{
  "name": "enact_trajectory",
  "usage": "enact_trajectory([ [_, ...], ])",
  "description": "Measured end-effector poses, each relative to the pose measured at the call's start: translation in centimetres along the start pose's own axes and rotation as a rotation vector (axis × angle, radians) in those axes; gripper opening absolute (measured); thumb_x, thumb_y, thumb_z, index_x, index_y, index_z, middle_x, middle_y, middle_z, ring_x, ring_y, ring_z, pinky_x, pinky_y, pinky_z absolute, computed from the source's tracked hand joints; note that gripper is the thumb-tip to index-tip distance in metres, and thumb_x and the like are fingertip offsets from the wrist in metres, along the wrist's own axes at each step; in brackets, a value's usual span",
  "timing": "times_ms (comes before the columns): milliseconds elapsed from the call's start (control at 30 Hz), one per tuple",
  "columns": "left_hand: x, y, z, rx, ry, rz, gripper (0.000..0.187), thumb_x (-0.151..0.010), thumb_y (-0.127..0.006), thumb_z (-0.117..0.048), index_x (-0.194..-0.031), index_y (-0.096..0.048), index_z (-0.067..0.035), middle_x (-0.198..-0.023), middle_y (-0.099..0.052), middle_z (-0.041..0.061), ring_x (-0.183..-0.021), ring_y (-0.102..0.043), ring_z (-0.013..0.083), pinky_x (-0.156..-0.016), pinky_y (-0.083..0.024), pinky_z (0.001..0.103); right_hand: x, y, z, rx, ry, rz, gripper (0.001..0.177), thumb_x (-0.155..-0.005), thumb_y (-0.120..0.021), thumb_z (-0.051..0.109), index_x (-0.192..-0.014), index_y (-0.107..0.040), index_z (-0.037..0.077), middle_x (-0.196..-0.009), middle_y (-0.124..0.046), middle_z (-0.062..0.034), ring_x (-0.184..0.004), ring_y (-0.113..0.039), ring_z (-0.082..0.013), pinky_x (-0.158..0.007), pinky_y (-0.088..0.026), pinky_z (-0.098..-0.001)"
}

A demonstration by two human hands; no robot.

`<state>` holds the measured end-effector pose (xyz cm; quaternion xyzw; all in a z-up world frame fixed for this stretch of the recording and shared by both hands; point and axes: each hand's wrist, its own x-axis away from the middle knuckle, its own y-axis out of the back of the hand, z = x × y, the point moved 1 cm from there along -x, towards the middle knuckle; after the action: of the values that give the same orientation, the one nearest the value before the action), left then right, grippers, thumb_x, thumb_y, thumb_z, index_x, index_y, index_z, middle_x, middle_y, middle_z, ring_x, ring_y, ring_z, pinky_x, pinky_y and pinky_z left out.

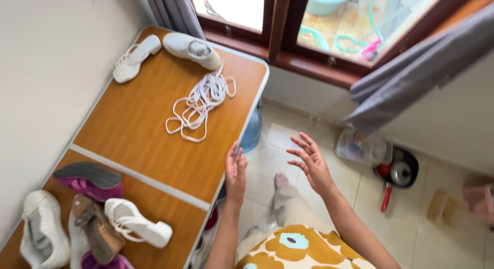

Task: The person gathers various shoes from a table, pairs them, and places them onto a white metal shoe rack and a clear plastic shoe cabinet. The person handles sneakers, loafers, and sandals, arranging them one by one into the available storage slots.

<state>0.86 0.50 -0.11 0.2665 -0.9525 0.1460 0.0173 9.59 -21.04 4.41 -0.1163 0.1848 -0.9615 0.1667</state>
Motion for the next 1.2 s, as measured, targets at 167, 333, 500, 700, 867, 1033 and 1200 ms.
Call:
enact_trajectory([
  [167, -5.1, -2.5, -0.3, 0.039, 0.055, -0.147, 0.057, -0.105, -0.053, -0.027, -0.158, -0.036, -0.013, -0.165, -0.035, 0.006, -0.15, -0.036, 0.0285, -0.113, -0.04, 0.049, -8.3, 1.3, 2.2, 0.064, -0.114, 0.101, 0.061, -0.102, -0.054, 0.017, -0.159, -0.035, 0.012, -0.153, -0.05, -0.0184, -0.121, -0.064, -0.0338, -0.09, -0.06, -0.0453],
  [333, -9.7, -4.1, -1.4, 0.092, 0.086, -0.288, 0.058, -0.105, -0.056, -0.032, -0.156, -0.038, -0.013, -0.166, -0.031, 0.007, -0.151, -0.036, 0.0327, -0.113, -0.038, 0.06, -16.2, 0.8, 2.9, 0.116, -0.203, 0.22, 0.062, -0.102, -0.055, 0.018, -0.16, -0.034, 0.016, -0.153, -0.05, -0.0172, -0.122, -0.064, -0.0334, -0.09, -0.06, -0.0473],
  [500, -14.6, -3.6, -1.4, 0.121, 0.09, -0.387, 0.059, -0.105, -0.057, -0.032, -0.156, -0.038, -0.011, -0.165, -0.028, 0.011, -0.151, -0.034, 0.0365, -0.111, -0.039, 0.063, -22.6, -1.7, 2.3, 0.127, -0.26, 0.262, 0.062, -0.101, -0.058, 0.018, -0.159, -0.037, 0.017, -0.152, -0.051, -0.0189, -0.121, -0.065, -0.0342, -0.089, -0.061, -0.0495],
  [700, -22.1, -1.6, -1.9, 0.162, 0.103, -0.406, 0.061, -0.105, -0.057, -0.029, -0.158, -0.033, -0.011, -0.165, -0.02, 0.016, -0.154, -0.025, 0.0401, -0.112, -0.032, 0.069, -29.1, -6.3, 1.8, 0.184, -0.338, 0.274, 0.064, -0.1, -0.061, 0.022, -0.159, -0.036, 0.018, -0.151, -0.051, -0.0169, -0.123, -0.062, -0.0319, -0.095, -0.058, -0.0511],
  [867, -30.4, 1.2, 0.0, 0.185, 0.122, -0.404, 0.063, -0.106, -0.057, -0.027, -0.159, -0.029, -0.008, -0.166, -0.016, 0.021, -0.154, -0.02, 0.0458, -0.11, -0.028, 0.075, -36.1, -10.4, 0.0, 0.294, -0.385, 0.284, 0.065, -0.1, -0.063, 0.025, -0.16, -0.037, 0.018, -0.154, -0.047, -0.0182, -0.129, -0.058, -0.0344, -0.097, -0.056, -0.0539],
  [1033, -38.5, 3.7, 3.2, 0.173, 0.192, -0.361, 0.066, -0.106, -0.06, -0.026, -0.162, -0.025, -0.013, -0.167, -0.016, 0.019, -0.154, -0.022, 0.0429, -0.11, -0.028, 0.074, -44.0, -14.6, -3.0, 0.47, -0.369, 0.279, 0.066, -0.101, -0.065, 0.036, -0.159, -0.039, 0.02, -0.158, -0.043, -0.0186, -0.135, -0.052, -0.0382, -0.097, -0.055, -0.0526],
  [1200, -44.9, 5.6, 7.2, 0.074, 0.278, -0.378, 0.077, -0.106, -0.062, -0.029, -0.164, -0.015, -0.014, -0.165, -0.011, 0.029, -0.153, -0.021, 0.0496, -0.112, -0.027, 0.076, -50.1, -17.1, -7.4, 0.624, -0.401, 0.245, 0.066, -0.098, -0.072, 0.048, -0.154, -0.047, 0.023, -0.156, -0.046, -0.0187, -0.134, -0.054, -0.0423, -0.089, -0.059, -0.0516],
])
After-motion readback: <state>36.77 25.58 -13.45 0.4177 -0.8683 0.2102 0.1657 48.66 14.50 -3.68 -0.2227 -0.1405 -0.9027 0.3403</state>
